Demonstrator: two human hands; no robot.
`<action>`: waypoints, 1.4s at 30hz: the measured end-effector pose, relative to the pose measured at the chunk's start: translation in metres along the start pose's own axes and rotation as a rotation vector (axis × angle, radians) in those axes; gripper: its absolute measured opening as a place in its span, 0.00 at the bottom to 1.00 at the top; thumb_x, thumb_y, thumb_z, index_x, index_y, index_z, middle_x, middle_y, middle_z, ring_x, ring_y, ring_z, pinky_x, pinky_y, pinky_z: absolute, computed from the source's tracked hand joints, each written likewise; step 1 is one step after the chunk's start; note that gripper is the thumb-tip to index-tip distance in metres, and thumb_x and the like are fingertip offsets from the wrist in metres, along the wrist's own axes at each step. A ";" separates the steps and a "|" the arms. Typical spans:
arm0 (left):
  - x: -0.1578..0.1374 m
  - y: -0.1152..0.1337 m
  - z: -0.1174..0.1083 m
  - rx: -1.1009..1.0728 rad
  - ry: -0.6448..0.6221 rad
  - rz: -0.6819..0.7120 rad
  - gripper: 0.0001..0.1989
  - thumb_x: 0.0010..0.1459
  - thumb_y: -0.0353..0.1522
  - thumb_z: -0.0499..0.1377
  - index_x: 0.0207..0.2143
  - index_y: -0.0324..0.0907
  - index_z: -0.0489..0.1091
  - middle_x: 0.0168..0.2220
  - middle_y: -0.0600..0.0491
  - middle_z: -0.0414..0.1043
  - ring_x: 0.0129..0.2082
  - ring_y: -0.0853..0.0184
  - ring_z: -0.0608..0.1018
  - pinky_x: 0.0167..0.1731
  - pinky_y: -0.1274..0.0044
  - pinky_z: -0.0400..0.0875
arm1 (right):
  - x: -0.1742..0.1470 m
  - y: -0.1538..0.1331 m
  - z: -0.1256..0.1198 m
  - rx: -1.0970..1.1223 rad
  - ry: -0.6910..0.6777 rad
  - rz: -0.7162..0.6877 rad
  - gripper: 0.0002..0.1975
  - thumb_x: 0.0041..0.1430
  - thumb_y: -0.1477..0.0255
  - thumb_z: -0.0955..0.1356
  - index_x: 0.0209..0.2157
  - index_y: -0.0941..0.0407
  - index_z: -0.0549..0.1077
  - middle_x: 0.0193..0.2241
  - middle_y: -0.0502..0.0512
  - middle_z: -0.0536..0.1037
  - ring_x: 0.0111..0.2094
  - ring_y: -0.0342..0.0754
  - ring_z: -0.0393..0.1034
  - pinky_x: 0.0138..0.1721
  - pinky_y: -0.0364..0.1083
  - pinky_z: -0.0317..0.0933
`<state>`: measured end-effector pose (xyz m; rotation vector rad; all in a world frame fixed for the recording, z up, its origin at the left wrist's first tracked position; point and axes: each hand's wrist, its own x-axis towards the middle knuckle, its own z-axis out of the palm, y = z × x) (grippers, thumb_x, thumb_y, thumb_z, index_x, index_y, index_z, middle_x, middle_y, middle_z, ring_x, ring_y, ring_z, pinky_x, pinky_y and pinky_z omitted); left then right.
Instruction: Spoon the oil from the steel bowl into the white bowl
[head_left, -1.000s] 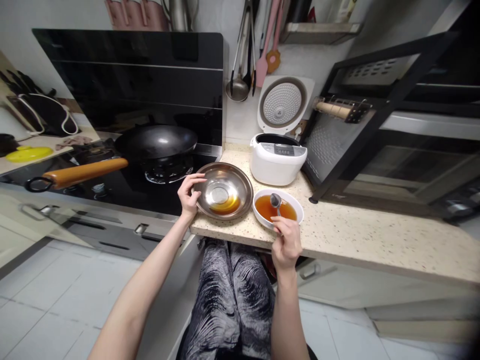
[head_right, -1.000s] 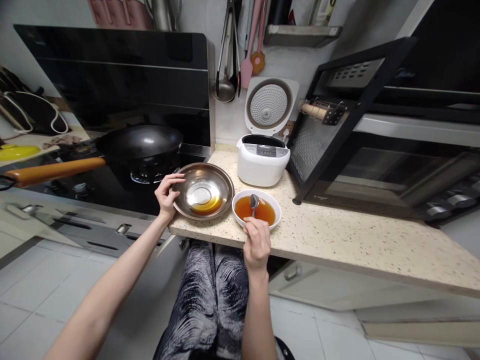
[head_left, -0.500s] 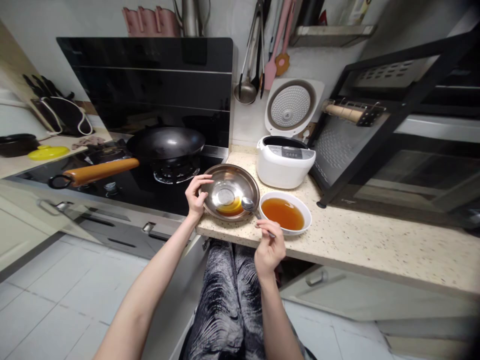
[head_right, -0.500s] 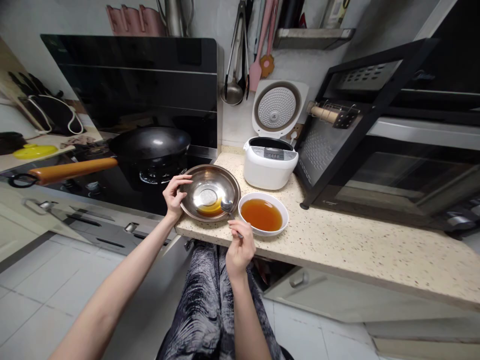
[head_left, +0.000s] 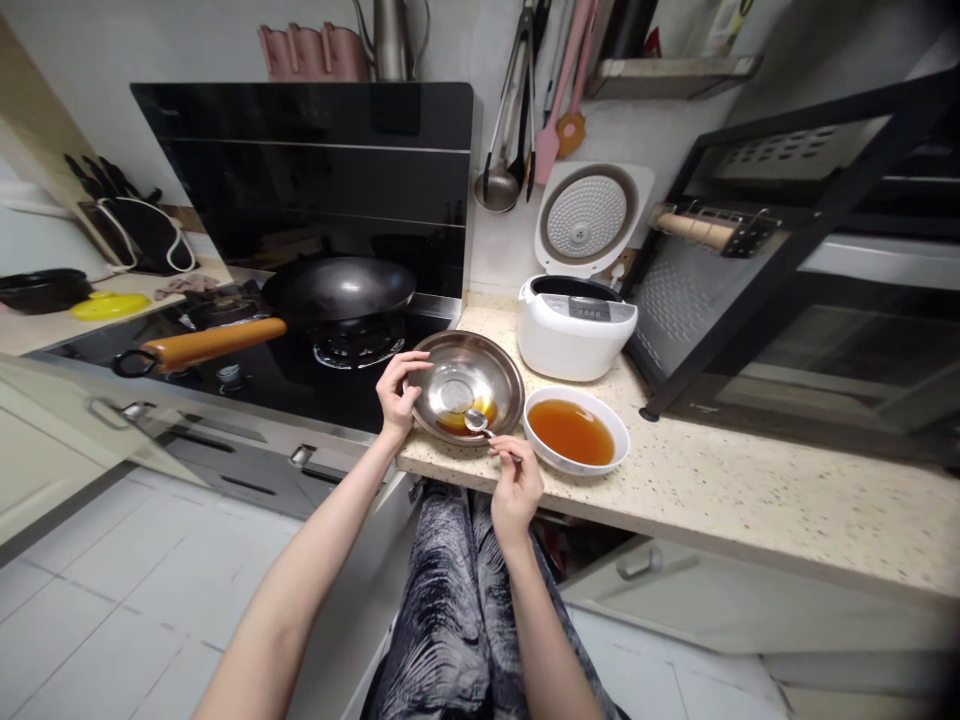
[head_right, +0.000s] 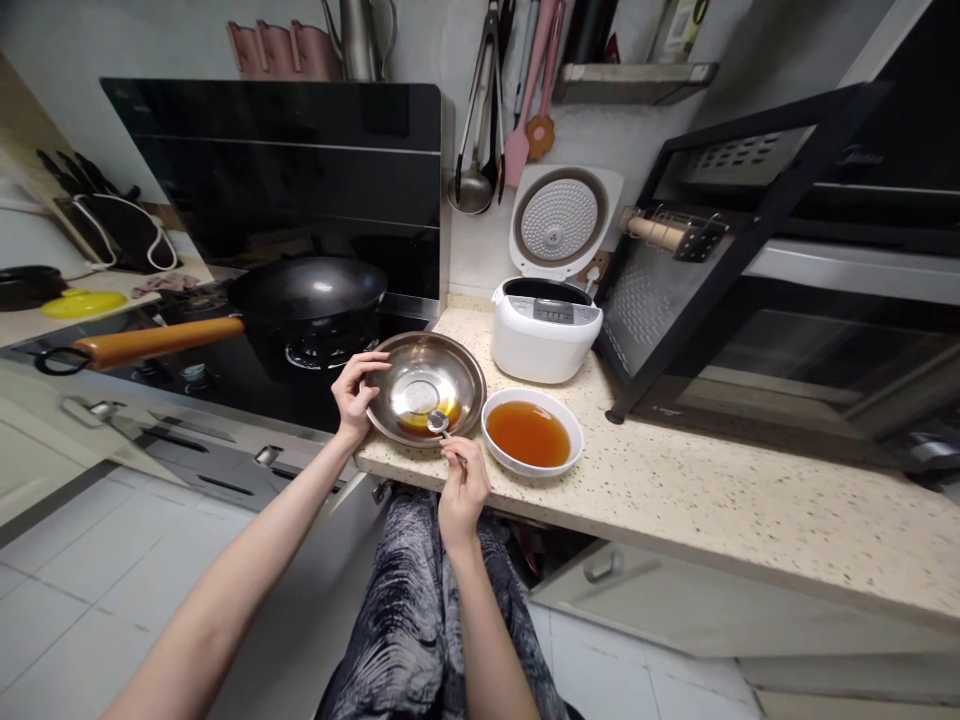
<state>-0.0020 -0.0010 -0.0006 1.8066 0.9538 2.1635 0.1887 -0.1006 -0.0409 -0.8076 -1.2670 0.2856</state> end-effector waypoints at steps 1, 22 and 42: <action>0.000 0.000 0.000 -0.007 -0.001 0.005 0.17 0.45 0.28 0.54 0.36 0.43 0.80 0.44 0.47 0.80 0.48 0.53 0.79 0.49 0.63 0.72 | 0.000 0.001 0.000 -0.002 0.001 0.003 0.09 0.72 0.72 0.63 0.36 0.54 0.73 0.35 0.53 0.79 0.37 0.46 0.75 0.42 0.47 0.70; 0.000 0.003 0.000 0.032 0.005 0.009 0.17 0.46 0.29 0.54 0.35 0.43 0.79 0.44 0.47 0.80 0.48 0.52 0.79 0.49 0.61 0.73 | -0.004 0.005 0.000 0.020 0.018 0.039 0.08 0.71 0.72 0.64 0.37 0.54 0.74 0.35 0.52 0.79 0.37 0.45 0.75 0.42 0.47 0.71; -0.002 0.001 -0.001 0.040 0.015 0.012 0.16 0.47 0.29 0.55 0.35 0.43 0.80 0.44 0.47 0.80 0.48 0.52 0.79 0.47 0.62 0.73 | -0.007 0.007 -0.002 -0.012 0.013 0.034 0.09 0.72 0.70 0.63 0.37 0.54 0.73 0.35 0.53 0.79 0.37 0.46 0.75 0.42 0.48 0.71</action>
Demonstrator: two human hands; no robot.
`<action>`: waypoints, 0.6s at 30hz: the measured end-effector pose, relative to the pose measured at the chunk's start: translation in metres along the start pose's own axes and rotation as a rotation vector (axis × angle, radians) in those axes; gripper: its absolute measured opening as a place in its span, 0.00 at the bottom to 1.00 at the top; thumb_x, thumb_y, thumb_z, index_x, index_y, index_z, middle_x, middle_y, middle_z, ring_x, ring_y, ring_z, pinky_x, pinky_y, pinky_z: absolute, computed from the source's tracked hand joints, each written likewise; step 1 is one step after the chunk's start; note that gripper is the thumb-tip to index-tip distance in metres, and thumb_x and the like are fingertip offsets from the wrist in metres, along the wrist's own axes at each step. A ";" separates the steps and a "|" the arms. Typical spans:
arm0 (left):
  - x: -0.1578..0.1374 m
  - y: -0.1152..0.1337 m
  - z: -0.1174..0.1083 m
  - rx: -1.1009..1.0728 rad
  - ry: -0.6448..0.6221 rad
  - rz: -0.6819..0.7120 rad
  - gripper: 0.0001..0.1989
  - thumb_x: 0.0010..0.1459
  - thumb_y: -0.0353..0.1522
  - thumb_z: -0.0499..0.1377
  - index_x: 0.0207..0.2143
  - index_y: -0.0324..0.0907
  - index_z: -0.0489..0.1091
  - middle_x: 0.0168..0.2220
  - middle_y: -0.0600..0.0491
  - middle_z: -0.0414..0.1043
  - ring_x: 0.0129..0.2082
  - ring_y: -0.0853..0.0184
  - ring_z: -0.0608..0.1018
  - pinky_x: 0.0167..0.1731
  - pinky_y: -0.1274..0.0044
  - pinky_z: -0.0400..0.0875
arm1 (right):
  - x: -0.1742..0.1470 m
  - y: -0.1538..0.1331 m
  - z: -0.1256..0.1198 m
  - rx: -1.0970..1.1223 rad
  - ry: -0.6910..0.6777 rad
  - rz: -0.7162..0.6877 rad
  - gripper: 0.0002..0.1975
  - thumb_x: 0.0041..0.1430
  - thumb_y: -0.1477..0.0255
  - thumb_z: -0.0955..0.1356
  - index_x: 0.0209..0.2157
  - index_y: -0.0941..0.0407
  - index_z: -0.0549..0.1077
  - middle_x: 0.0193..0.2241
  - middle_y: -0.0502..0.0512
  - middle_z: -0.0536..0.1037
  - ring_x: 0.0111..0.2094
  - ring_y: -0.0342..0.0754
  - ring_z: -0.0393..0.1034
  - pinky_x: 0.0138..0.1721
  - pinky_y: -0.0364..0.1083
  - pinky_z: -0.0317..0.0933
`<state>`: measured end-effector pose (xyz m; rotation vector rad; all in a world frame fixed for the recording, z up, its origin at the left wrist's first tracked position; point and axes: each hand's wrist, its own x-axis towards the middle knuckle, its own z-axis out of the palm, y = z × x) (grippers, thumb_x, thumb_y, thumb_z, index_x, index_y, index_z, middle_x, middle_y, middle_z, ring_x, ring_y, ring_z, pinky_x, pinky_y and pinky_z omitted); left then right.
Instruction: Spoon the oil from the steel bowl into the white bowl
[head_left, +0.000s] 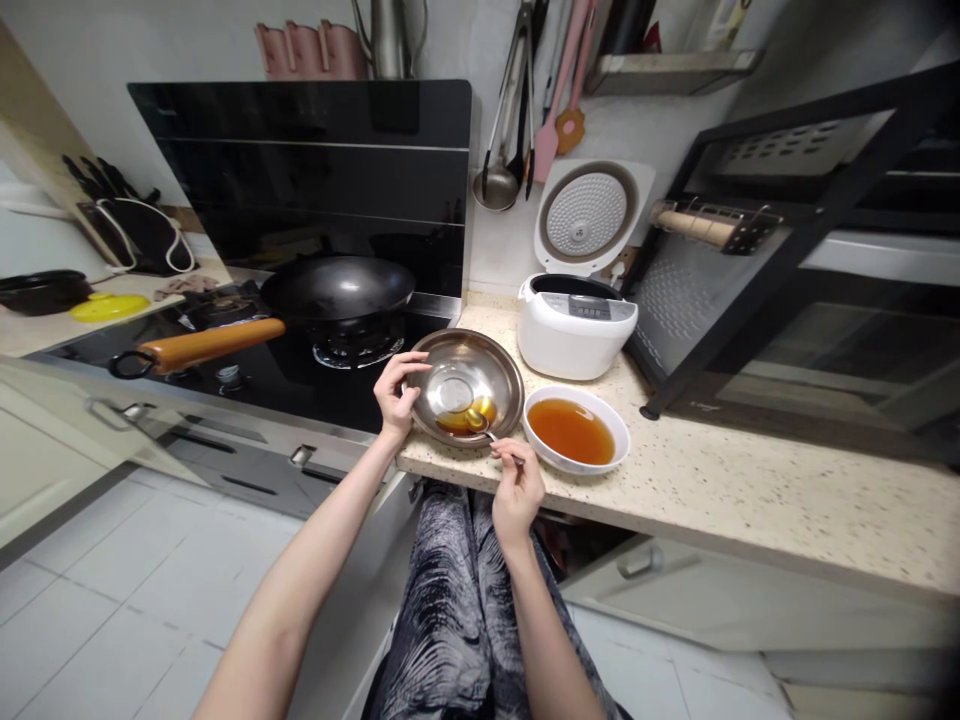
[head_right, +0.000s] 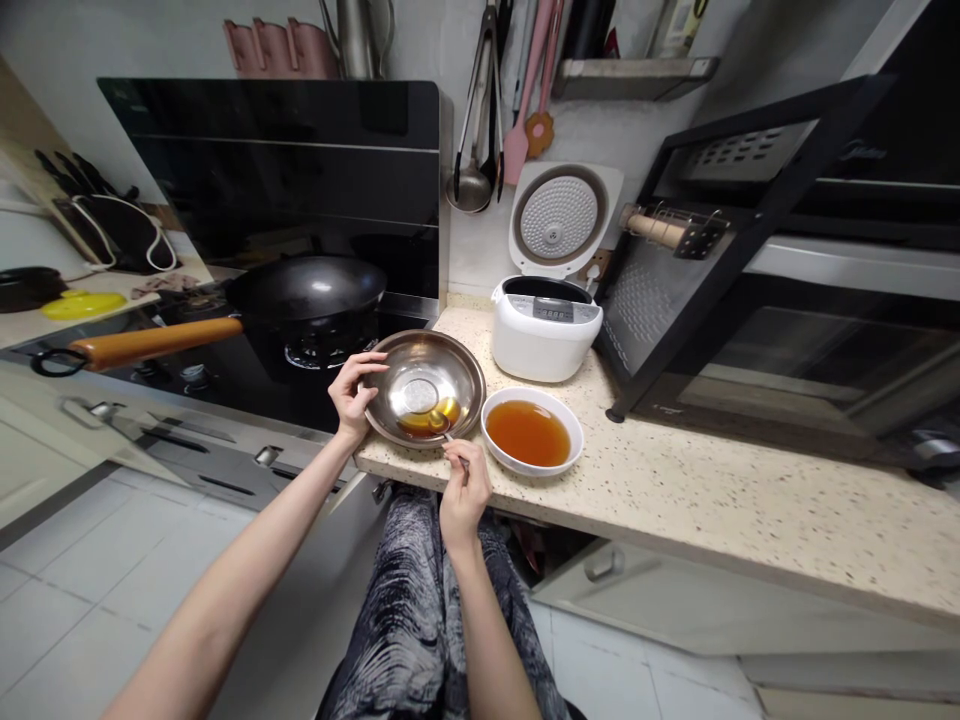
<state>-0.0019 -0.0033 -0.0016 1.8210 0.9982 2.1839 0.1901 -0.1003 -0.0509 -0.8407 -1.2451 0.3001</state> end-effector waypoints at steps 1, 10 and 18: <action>0.000 0.000 0.000 -0.008 0.001 0.005 0.16 0.47 0.29 0.55 0.35 0.43 0.80 0.44 0.47 0.80 0.48 0.52 0.79 0.47 0.62 0.73 | -0.001 0.001 0.000 0.002 0.000 0.001 0.09 0.72 0.71 0.63 0.37 0.54 0.73 0.35 0.53 0.79 0.37 0.46 0.75 0.42 0.48 0.71; 0.000 0.001 0.000 -0.039 0.003 0.031 0.16 0.47 0.29 0.55 0.35 0.44 0.80 0.44 0.48 0.80 0.47 0.53 0.79 0.48 0.62 0.73 | -0.004 0.003 0.001 0.020 0.034 -0.010 0.10 0.72 0.71 0.63 0.35 0.54 0.72 0.35 0.53 0.79 0.37 0.46 0.75 0.41 0.48 0.71; 0.002 0.001 0.001 -0.027 -0.002 0.045 0.13 0.51 0.32 0.56 0.34 0.43 0.80 0.43 0.47 0.80 0.47 0.53 0.79 0.48 0.63 0.73 | -0.003 -0.002 0.002 0.060 0.089 -0.030 0.09 0.72 0.72 0.63 0.35 0.54 0.72 0.34 0.52 0.79 0.36 0.45 0.74 0.41 0.47 0.70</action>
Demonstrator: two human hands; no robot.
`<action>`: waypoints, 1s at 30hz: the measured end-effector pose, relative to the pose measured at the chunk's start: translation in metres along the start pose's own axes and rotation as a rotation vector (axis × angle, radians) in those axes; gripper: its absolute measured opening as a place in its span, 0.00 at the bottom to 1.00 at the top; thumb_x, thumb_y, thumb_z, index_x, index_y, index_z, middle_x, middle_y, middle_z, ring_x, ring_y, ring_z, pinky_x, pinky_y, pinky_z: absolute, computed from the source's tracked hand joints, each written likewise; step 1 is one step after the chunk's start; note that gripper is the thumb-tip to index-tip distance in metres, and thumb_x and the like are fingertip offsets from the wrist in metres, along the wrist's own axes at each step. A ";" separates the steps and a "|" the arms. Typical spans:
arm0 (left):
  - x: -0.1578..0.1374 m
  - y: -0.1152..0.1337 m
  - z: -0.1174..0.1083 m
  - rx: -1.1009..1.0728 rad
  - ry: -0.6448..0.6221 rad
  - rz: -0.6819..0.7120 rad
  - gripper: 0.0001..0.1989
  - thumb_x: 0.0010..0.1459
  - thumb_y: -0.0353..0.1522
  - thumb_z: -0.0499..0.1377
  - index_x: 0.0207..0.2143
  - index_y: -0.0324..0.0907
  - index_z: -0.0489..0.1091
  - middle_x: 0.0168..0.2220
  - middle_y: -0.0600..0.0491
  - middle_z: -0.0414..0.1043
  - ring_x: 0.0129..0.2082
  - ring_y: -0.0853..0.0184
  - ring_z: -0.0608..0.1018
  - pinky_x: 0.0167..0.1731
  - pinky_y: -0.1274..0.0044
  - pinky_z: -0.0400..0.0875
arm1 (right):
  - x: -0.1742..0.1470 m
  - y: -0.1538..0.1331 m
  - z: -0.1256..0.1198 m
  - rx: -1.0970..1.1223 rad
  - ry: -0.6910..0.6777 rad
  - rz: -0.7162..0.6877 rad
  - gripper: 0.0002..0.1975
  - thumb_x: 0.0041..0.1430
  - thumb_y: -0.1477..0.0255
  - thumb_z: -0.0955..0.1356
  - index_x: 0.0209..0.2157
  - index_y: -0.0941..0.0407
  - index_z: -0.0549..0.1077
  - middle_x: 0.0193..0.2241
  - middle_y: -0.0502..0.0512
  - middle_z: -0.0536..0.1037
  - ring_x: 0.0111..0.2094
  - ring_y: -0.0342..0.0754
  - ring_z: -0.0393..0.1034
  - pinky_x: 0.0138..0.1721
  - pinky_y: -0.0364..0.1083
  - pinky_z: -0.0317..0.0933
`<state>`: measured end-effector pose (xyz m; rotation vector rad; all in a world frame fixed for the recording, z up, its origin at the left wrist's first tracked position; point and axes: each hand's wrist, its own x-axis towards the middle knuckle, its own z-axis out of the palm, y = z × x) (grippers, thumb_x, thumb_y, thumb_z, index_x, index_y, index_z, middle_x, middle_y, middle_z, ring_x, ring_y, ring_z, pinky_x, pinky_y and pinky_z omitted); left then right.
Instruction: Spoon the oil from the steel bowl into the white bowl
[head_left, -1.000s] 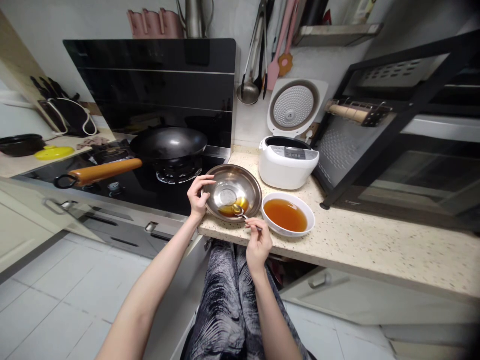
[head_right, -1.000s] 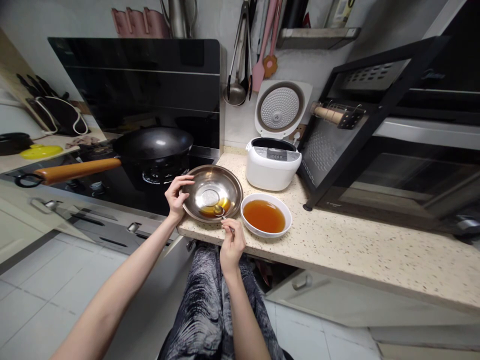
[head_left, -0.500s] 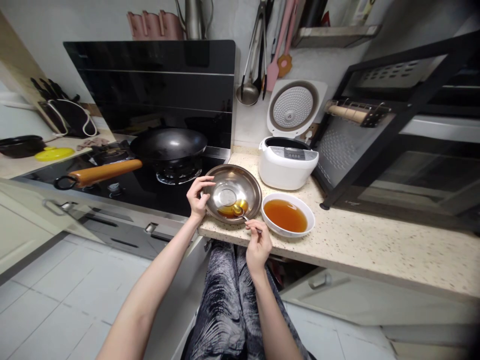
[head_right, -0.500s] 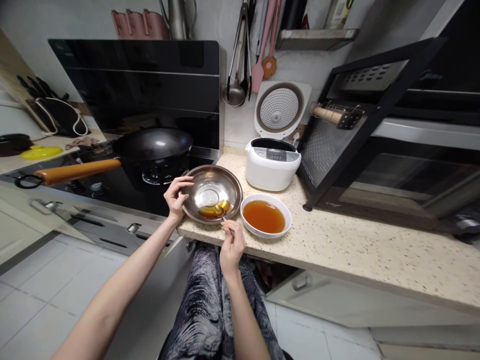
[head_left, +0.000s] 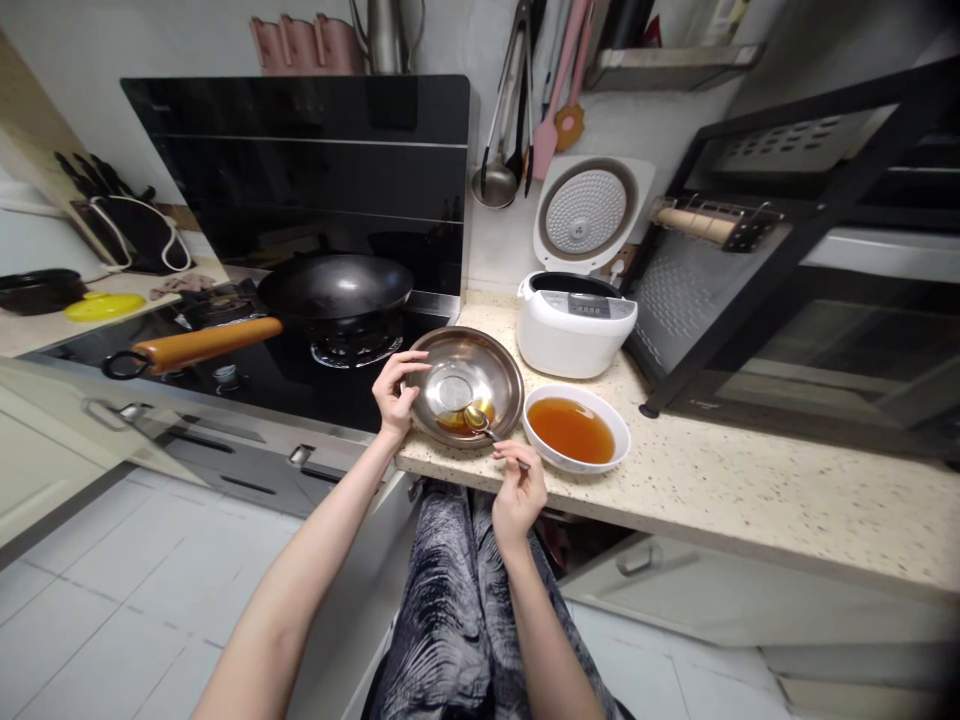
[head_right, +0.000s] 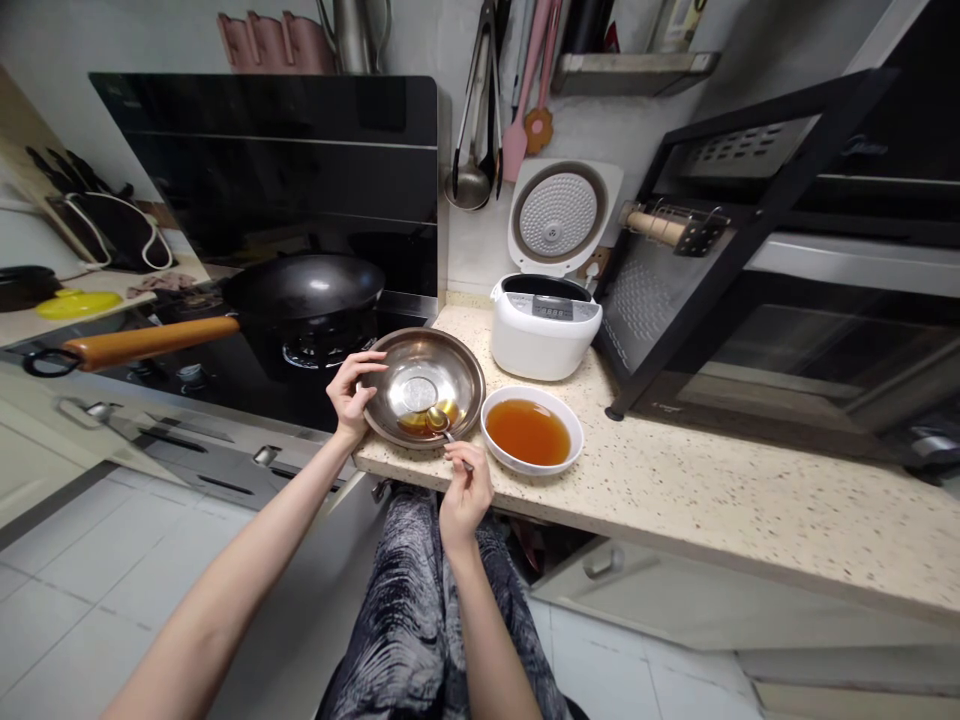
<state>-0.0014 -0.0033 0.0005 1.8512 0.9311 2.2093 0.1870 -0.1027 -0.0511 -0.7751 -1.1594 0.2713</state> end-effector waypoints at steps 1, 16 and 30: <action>0.000 0.000 0.000 -0.001 0.000 0.001 0.13 0.52 0.32 0.56 0.34 0.43 0.80 0.43 0.47 0.80 0.47 0.53 0.79 0.48 0.63 0.73 | 0.001 -0.001 0.000 0.002 0.002 -0.001 0.09 0.72 0.73 0.63 0.36 0.54 0.72 0.34 0.52 0.79 0.36 0.45 0.74 0.41 0.46 0.70; -0.001 -0.004 0.001 -0.027 0.002 0.012 0.14 0.49 0.30 0.56 0.35 0.43 0.80 0.44 0.47 0.81 0.47 0.53 0.79 0.48 0.62 0.73 | 0.017 -0.022 -0.005 -0.001 0.052 -0.023 0.08 0.72 0.73 0.63 0.38 0.54 0.72 0.35 0.52 0.79 0.36 0.45 0.75 0.41 0.48 0.70; -0.001 -0.004 0.000 -0.052 -0.015 0.024 0.15 0.50 0.29 0.56 0.36 0.43 0.80 0.44 0.47 0.80 0.47 0.53 0.79 0.48 0.63 0.72 | 0.039 -0.036 -0.019 -0.018 0.163 -0.098 0.06 0.71 0.75 0.64 0.37 0.54 0.72 0.34 0.52 0.77 0.38 0.46 0.75 0.40 0.48 0.71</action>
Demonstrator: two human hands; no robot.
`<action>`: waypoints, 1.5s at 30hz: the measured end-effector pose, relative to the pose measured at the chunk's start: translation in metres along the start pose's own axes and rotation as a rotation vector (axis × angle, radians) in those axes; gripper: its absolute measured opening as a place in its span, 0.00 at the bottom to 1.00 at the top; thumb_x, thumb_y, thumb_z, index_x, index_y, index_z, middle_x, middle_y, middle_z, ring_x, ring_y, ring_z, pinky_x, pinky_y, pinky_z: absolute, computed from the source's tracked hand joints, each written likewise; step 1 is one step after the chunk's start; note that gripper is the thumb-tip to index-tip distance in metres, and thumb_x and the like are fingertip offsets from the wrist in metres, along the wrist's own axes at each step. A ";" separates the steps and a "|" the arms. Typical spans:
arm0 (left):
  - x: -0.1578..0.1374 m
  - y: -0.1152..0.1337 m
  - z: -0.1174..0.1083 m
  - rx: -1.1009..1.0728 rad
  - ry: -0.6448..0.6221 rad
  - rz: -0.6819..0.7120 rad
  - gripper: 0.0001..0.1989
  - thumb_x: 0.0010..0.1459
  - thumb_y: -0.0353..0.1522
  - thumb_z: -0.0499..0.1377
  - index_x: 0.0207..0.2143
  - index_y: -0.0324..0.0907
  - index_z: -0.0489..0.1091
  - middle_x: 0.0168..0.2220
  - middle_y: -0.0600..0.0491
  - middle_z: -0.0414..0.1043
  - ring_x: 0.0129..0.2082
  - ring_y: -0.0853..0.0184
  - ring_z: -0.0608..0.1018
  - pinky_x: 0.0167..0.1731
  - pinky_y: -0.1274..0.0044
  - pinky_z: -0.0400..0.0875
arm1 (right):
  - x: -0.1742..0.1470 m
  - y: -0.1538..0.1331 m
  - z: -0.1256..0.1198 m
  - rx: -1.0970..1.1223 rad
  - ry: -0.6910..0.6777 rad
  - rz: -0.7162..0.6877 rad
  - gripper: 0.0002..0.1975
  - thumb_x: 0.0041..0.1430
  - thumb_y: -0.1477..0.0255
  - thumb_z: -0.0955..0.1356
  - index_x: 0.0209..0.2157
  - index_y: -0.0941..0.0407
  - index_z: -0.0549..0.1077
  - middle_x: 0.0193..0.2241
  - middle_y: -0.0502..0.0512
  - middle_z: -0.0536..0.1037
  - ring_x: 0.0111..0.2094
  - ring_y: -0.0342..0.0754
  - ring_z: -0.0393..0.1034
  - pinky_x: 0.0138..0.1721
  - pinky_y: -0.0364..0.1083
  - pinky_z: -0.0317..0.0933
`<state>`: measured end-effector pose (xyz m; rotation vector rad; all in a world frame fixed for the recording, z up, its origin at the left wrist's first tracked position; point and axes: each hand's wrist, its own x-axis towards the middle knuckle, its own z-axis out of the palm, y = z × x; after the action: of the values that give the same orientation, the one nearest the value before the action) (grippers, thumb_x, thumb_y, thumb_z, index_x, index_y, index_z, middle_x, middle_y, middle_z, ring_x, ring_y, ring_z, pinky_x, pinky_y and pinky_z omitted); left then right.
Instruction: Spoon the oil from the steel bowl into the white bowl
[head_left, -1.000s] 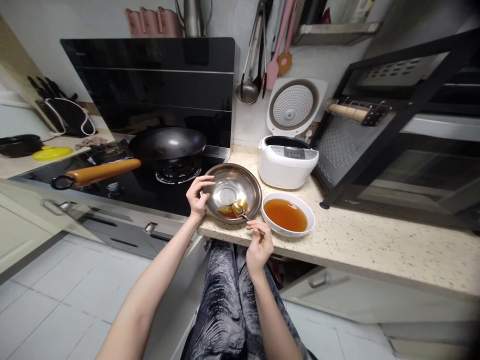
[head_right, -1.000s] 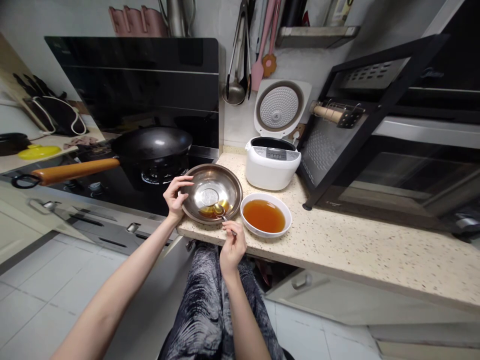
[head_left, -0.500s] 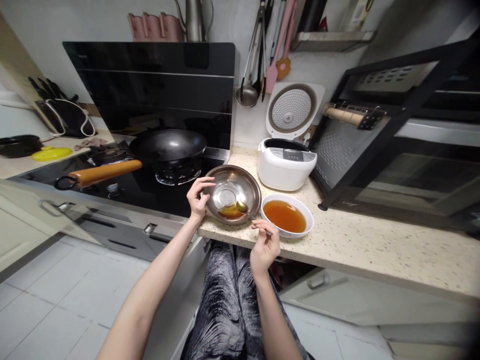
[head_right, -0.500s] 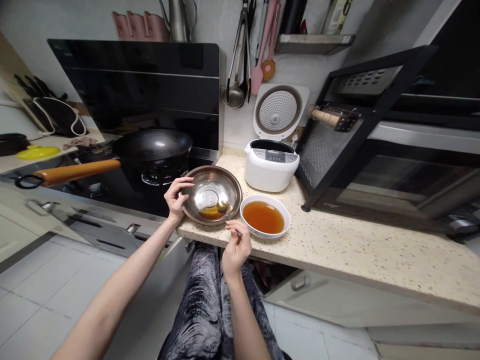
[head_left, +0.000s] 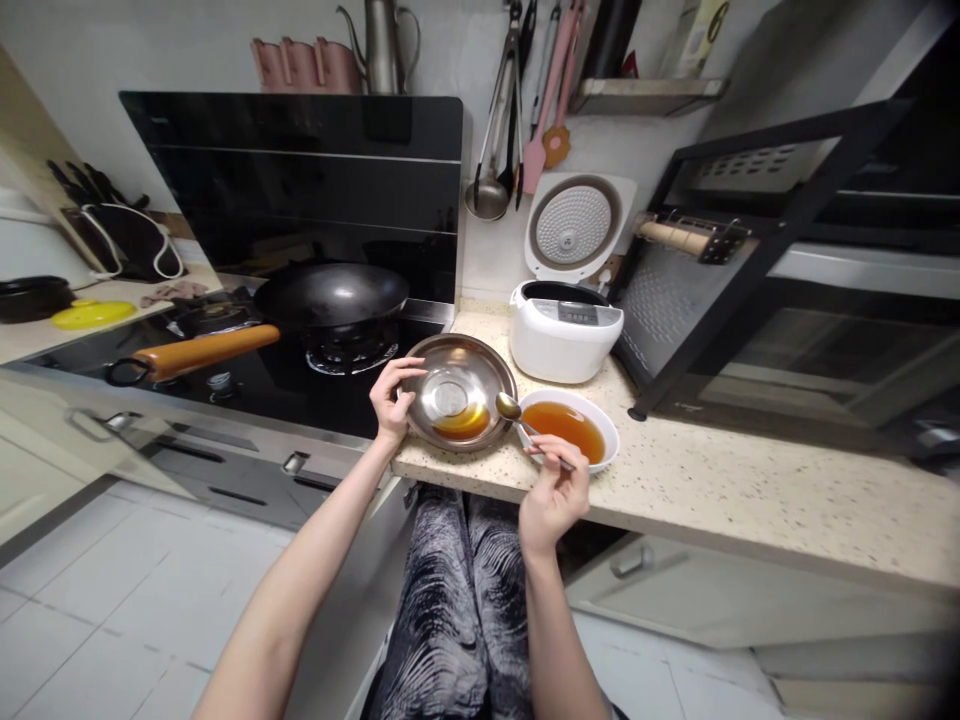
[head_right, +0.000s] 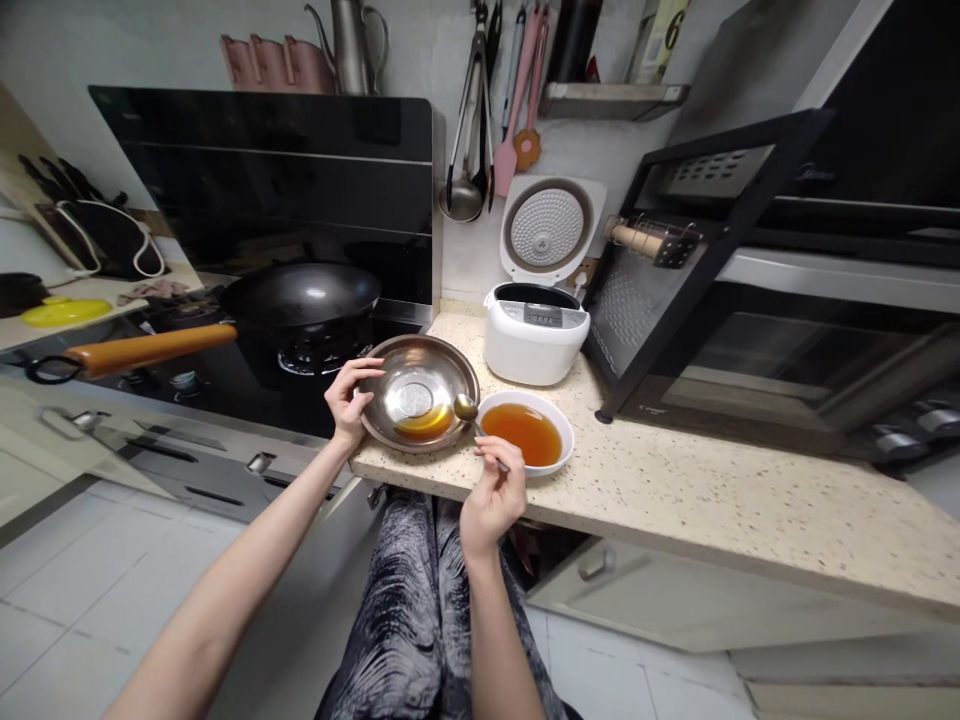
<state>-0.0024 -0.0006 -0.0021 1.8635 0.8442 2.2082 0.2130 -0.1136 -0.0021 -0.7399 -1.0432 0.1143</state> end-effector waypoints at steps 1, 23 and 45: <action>0.000 0.000 0.000 -0.001 0.001 -0.003 0.15 0.50 0.29 0.56 0.36 0.43 0.80 0.44 0.47 0.80 0.47 0.53 0.79 0.48 0.63 0.72 | 0.002 0.000 -0.002 -0.009 0.017 -0.008 0.06 0.70 0.74 0.64 0.37 0.54 0.72 0.34 0.52 0.77 0.38 0.46 0.75 0.40 0.48 0.71; 0.000 0.000 0.000 0.034 0.014 -0.041 0.15 0.48 0.29 0.55 0.35 0.43 0.80 0.44 0.47 0.80 0.46 0.52 0.79 0.48 0.62 0.73 | 0.015 0.023 -0.038 -0.307 -0.182 -0.377 0.10 0.67 0.80 0.65 0.44 0.53 0.75 0.37 0.55 0.81 0.39 0.50 0.77 0.41 0.51 0.71; 0.000 0.000 0.000 0.044 0.016 -0.041 0.14 0.49 0.31 0.55 0.35 0.43 0.80 0.44 0.47 0.81 0.47 0.53 0.79 0.48 0.62 0.73 | -0.005 0.004 -0.021 -0.110 0.016 -0.189 0.06 0.70 0.74 0.64 0.42 0.53 0.73 0.35 0.54 0.79 0.37 0.49 0.77 0.39 0.52 0.71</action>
<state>-0.0019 -0.0005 -0.0017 1.8326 0.9333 2.2010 0.2282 -0.1234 -0.0139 -0.7363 -1.1058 -0.1126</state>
